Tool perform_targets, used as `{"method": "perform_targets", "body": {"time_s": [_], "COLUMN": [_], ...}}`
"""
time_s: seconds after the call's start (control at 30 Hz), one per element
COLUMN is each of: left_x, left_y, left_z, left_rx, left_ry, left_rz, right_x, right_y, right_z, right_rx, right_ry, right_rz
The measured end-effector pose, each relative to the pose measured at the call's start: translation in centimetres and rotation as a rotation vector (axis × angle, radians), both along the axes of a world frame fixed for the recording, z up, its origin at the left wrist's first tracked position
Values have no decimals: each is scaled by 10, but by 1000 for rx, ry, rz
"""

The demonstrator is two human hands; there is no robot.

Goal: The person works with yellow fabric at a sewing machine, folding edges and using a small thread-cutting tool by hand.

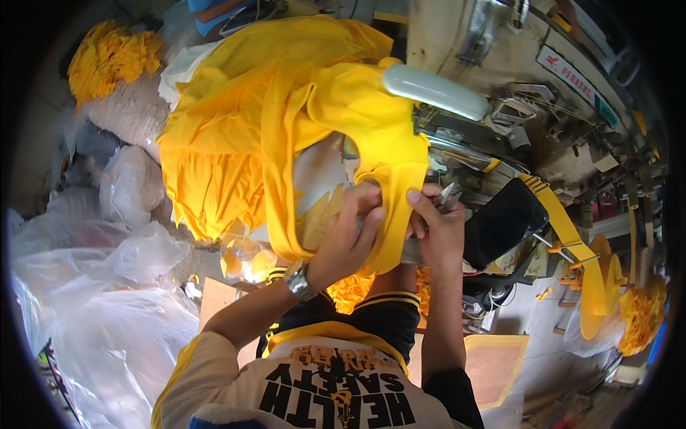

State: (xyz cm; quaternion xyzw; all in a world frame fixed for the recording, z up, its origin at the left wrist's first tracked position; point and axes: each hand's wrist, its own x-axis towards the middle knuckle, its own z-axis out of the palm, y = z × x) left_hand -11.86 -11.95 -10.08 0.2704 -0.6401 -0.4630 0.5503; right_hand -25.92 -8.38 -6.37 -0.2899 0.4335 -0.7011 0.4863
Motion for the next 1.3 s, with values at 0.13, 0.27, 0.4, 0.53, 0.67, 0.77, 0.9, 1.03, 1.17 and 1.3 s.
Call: {"method": "perform_targets", "body": {"time_s": [0.13, 0.27, 0.4, 0.53, 0.67, 0.77, 0.9, 1.03, 1.17, 1.3], "left_x": [2, 9, 13, 14, 11, 7, 2, 2, 13, 56], "left_y": [-28, -61, -69, -71, -73, -72, -71, -75, -25, 12], "left_z": [61, 83, 80, 74, 75, 79, 84, 84, 41, 22], "left_rx": [-19, -252, -640, -791, -903, -906, -909, -889, -455, 25], "left_ry": [-111, -249, -626, -621, -713, -822, -865, -780, -161, -471], "left_rz": [-14, 134, 345, 321, 140, 89, 76, 188, 324, -50], "right_x": [-8, -10, 5, 15, 9, 4, 2, 3, 6, 8], "right_y": [0, -10, -10, -4, 3, 8, 11, 6, 2, 1], "right_z": [16, 37, 27, -8, 1, 3, -2, -1, -6, -5], "right_rx": [-16, -63, -32, -147, 93, 16, -5, 45, 38, 17], "right_ry": [-59, -51, 465, 547, 255, 74, 103, 132, 118, 51], "right_rz": [103, 230, -191, -412, -80, -10, -67, -112, -121, -127]}}
